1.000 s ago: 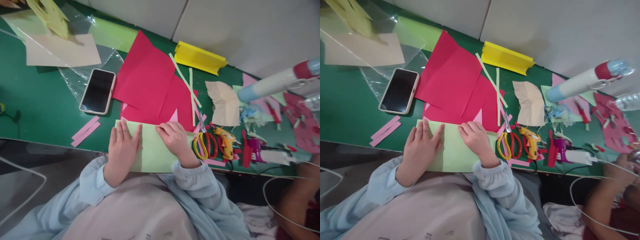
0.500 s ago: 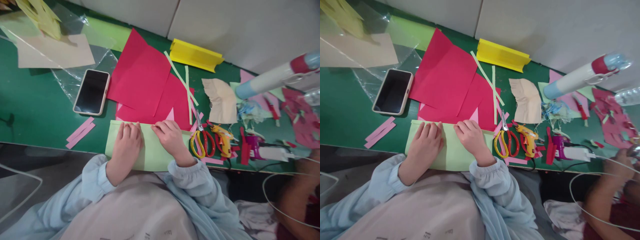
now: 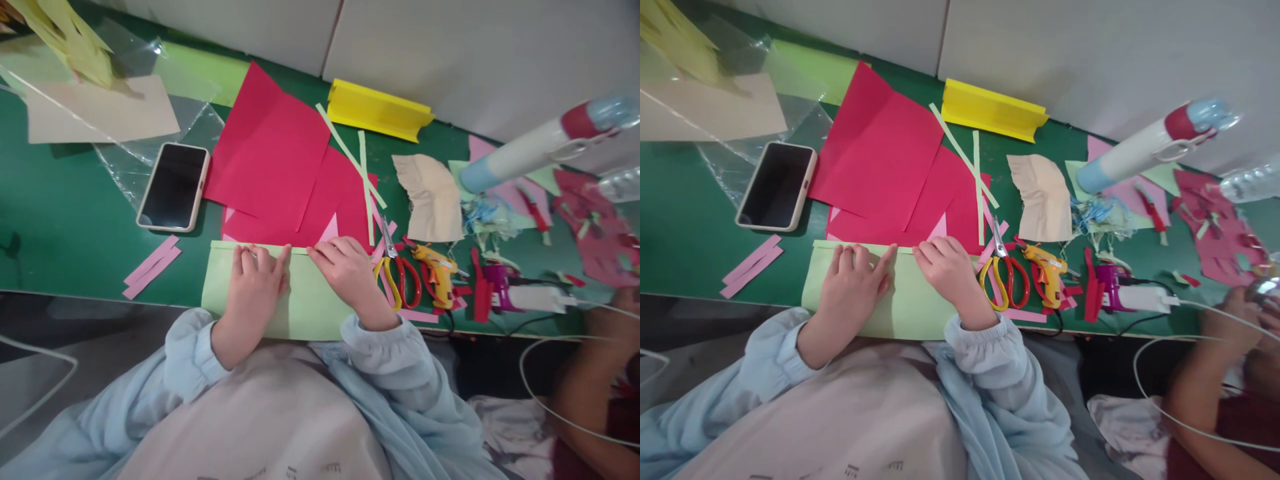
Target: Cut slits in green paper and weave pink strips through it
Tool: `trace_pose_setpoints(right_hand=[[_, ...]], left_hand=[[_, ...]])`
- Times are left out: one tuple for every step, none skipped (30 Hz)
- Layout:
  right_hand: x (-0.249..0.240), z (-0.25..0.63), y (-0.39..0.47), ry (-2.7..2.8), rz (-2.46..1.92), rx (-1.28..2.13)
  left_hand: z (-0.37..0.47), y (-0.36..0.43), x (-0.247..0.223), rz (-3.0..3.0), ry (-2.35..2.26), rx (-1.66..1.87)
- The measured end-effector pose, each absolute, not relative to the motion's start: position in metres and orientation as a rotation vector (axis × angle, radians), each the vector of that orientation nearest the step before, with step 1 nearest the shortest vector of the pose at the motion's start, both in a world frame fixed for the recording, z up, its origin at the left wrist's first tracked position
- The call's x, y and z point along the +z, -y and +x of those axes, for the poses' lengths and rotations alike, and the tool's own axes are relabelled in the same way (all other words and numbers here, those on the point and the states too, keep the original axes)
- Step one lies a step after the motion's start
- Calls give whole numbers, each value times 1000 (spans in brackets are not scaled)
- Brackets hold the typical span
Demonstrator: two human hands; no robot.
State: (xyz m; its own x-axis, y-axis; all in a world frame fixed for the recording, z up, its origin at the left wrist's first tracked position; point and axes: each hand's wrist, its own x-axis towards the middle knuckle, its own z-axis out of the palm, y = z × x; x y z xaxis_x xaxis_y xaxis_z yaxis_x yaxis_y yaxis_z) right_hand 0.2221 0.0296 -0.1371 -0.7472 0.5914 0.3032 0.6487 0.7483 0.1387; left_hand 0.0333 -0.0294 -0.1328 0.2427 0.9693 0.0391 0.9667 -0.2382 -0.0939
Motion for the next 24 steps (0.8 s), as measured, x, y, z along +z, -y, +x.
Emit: trace_pose_setpoints(right_hand=[[-136, 226, -29, 2708, -976, -372], [-136, 229, -29, 2706, -976, -394], [-136, 232, -28, 2702, -975, -411], [-137, 234, -27, 2697, -973, -421], [-137, 235, -26, 2692, -974, -426], [-138, 237, -26, 2688, -979, -424], [-138, 238, -25, 2688, -989, -416], [-139, 239, -24, 2690, -1001, -401], [-139, 240, -24, 2694, -1016, -380], [-139, 240, -24, 2698, -1032, -359], [-140, 241, -24, 2701, -1043, -342], [-140, 241, -23, 2701, -1051, -332], [-141, 242, -24, 2696, -1056, -328], [-142, 242, -24, 2687, -1059, -328], [-143, 242, -24, 2674, -1059, -327], [-145, 242, -24, 2660, -1057, -322], [-146, 242, -25, 2646, -1055, -310], [-148, 242, -25, 2633, -1054, -295], [-149, 242, -25, 2622, -1053, -281], [-151, 242, -25, 2614, -1056, -270], [-152, 242, -25, 2608, -1058, -264], [-152, 242, -25, 2604, -1061, -262], [-152, 242, -25, 2602, -1063, -262], [-152, 242, -25, 2600, -1066, -259]], left_hand=[[34, 30, -133, -2401, 1876, 33], [35, 30, -133, -2404, 1882, 22], [35, 30, -133, -2405, 1891, 8], [36, 30, -134, -2406, 1900, -7], [36, 30, -134, -2406, 1904, -18], [36, 30, -134, -2405, 1904, -21], [37, 31, -134, -2401, 1902, -17], [37, 31, -134, -2395, 1900, -5], [37, 30, -134, -2390, 1900, 13], [38, 30, -133, -2388, 1899, 36], [39, 30, -132, -2387, 1899, 64], [40, 29, -132, -2388, 1900, 96], [41, 29, -131, -2388, 1903, 130], [42, 28, -129, -2387, 1910, 160], [44, 28, -128, -2384, 1920, 185], [45, 27, -128, -2381, 1934, 207], [46, 26, -127, -2375, 1949, 227], [47, 26, -126, -2373, 1954, 250], [48, 25, -126, -2372, 1953, 276], [49, 24, -125, -2374, 1945, 301], [50, 23, -125, -2377, 1934, 321], [50, 22, -125, -2381, 1924, 330], [50, 21, -124, -2386, 1917, 330], [50, 21, -124, -2392, 1913, 321]])
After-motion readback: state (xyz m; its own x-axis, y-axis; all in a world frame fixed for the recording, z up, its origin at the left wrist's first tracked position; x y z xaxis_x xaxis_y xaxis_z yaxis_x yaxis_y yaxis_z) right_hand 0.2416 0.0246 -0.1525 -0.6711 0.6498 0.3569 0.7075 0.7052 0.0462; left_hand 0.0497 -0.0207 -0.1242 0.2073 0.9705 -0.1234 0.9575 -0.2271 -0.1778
